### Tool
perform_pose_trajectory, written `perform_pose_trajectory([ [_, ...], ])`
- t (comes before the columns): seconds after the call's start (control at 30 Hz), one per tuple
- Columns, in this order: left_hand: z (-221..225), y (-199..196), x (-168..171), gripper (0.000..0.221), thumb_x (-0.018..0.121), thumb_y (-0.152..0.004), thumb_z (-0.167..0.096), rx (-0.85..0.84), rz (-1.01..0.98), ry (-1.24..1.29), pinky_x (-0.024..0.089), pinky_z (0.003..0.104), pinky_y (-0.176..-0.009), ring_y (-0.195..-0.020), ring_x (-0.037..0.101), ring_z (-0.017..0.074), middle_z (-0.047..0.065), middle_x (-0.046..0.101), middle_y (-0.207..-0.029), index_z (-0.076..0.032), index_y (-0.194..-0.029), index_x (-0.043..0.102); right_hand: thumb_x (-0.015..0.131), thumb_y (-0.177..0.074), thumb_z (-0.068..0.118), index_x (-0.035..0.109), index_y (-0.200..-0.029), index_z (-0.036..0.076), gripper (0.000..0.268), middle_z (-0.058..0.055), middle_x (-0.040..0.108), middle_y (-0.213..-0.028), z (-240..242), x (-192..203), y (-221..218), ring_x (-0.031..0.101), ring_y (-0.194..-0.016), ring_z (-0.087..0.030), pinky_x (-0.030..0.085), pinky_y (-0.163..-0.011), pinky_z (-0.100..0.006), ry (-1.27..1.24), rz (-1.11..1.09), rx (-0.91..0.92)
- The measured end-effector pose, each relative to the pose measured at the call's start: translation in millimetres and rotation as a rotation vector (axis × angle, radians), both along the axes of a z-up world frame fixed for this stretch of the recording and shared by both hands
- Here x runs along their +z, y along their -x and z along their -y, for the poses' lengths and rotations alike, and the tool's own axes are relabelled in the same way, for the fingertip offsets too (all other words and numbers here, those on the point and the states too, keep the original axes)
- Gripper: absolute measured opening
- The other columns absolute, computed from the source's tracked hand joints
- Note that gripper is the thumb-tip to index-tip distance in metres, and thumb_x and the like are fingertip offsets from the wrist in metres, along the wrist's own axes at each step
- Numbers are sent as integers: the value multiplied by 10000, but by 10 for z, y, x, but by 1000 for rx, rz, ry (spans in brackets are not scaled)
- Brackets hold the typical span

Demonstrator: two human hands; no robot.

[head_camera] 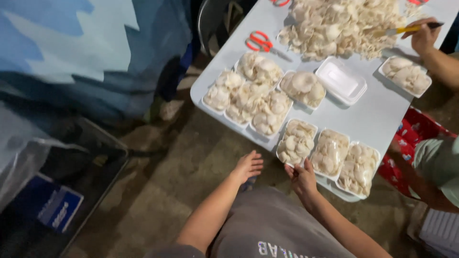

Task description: The person places mushrooms onto a plastic tray, wraps the tray with clear plastic film from a large roll, and moves the wrapped tray to a collection area.

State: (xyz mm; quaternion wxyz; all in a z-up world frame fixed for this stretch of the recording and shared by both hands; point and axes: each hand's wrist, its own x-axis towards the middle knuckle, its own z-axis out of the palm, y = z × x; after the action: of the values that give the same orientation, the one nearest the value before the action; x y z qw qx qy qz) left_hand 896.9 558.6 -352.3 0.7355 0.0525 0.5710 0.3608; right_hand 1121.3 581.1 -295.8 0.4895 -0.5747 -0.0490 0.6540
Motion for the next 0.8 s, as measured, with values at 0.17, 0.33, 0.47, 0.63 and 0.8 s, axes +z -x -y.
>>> perform_pose_trajectory([
  [0.17,289,-605,568,951,483,-961,-817,-58,73,-8,513,597,-1014,-1333,474,445,289,364,-1536,-68,-1544,408,505,-1020,-35,379,-1571,299,656,-204,612,-1060,336,142,-238,739,-916,-393,601,-932,-575,-8,-6,83],
  [0.33,765,-1197,598,984,482,-920,-913,29,156,35,581,594,-864,-1069,708,439,262,685,-1217,-54,-1397,531,510,-1016,-26,435,-1552,280,621,-187,634,-1061,821,1086,-278,735,-906,-374,625,-892,-525,-11,74,251],
  [0.47,1111,-1331,1324,1061,381,-863,-986,309,407,82,607,557,-868,-1065,690,442,249,650,-1263,-122,-1457,547,532,-1004,-28,400,-1576,227,639,-236,626,-996,1135,1101,-489,724,-846,-387,626,-835,-540,-43,139,418],
  [0.63,1564,-1098,1816,1063,282,-868,-986,481,494,79,595,485,-919,-1139,657,397,212,655,-1306,-140,-1431,595,538,-993,-36,449,-1550,180,604,-296,642,-940,1410,1109,-498,723,-794,-456,639,-720,-549,-124,164,624],
  [0.8,1963,-545,2095,1115,392,-788,-1012,726,634,-226,313,492,-1229,-1470,405,342,135,472,-1570,-176,-1514,528,501,-1006,-52,415,-1571,73,585,-332,647,-910,1723,1998,78,719,-767,-474,621,-703,-596,-229,234,914],
])
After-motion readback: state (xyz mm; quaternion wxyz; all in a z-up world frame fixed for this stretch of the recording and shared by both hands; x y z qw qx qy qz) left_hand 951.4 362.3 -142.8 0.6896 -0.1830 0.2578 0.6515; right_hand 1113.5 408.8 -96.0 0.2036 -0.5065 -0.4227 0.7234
